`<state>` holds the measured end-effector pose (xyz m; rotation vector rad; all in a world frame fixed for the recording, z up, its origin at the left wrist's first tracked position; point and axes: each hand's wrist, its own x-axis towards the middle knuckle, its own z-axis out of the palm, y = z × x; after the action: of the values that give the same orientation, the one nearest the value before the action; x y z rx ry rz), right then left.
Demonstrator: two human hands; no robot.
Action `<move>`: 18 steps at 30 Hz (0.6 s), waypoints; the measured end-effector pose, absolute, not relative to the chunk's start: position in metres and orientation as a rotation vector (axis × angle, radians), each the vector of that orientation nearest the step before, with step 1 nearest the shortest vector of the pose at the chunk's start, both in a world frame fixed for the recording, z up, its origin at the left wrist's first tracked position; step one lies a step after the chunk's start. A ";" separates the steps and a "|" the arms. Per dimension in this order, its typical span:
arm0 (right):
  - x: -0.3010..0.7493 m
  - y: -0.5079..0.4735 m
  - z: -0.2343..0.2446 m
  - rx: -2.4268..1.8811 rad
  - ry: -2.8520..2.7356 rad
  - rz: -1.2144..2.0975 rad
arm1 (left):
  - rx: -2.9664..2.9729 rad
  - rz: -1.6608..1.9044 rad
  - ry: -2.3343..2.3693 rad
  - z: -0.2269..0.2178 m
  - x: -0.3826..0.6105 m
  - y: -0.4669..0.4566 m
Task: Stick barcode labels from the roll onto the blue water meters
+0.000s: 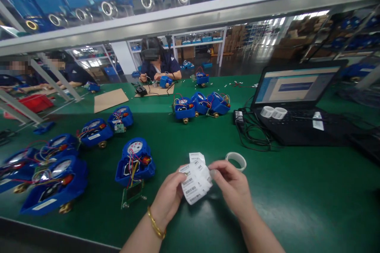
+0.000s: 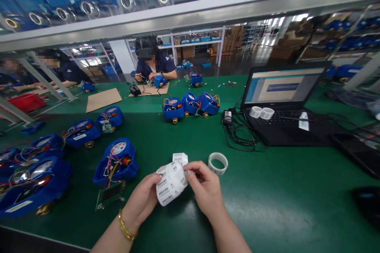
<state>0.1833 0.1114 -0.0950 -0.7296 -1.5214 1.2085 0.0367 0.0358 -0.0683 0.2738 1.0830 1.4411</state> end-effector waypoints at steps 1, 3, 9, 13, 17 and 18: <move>0.184 0.111 -0.094 -0.693 -1.554 1.212 | 0.242 1.451 1.083 -0.069 0.037 0.034; 0.186 0.110 -0.091 -0.609 -1.645 1.228 | 0.197 1.470 1.089 -0.069 0.037 0.031; 0.185 0.106 -0.092 -0.524 -1.745 1.178 | 0.157 1.543 1.080 -0.071 0.039 0.021; 0.183 0.101 -0.096 -0.491 -1.778 1.173 | 0.119 1.556 1.084 -0.070 0.044 0.007; 0.180 0.100 -0.095 -0.493 -1.824 1.175 | 0.111 1.575 1.089 -0.069 0.048 -0.005; 0.179 0.101 -0.095 -0.502 -1.827 1.165 | 0.117 1.580 1.089 -0.070 0.048 -0.007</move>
<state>0.1793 0.1005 -0.0947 -0.5017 -1.8274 1.1651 0.0483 -0.0067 -0.0702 0.1173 1.0890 1.5799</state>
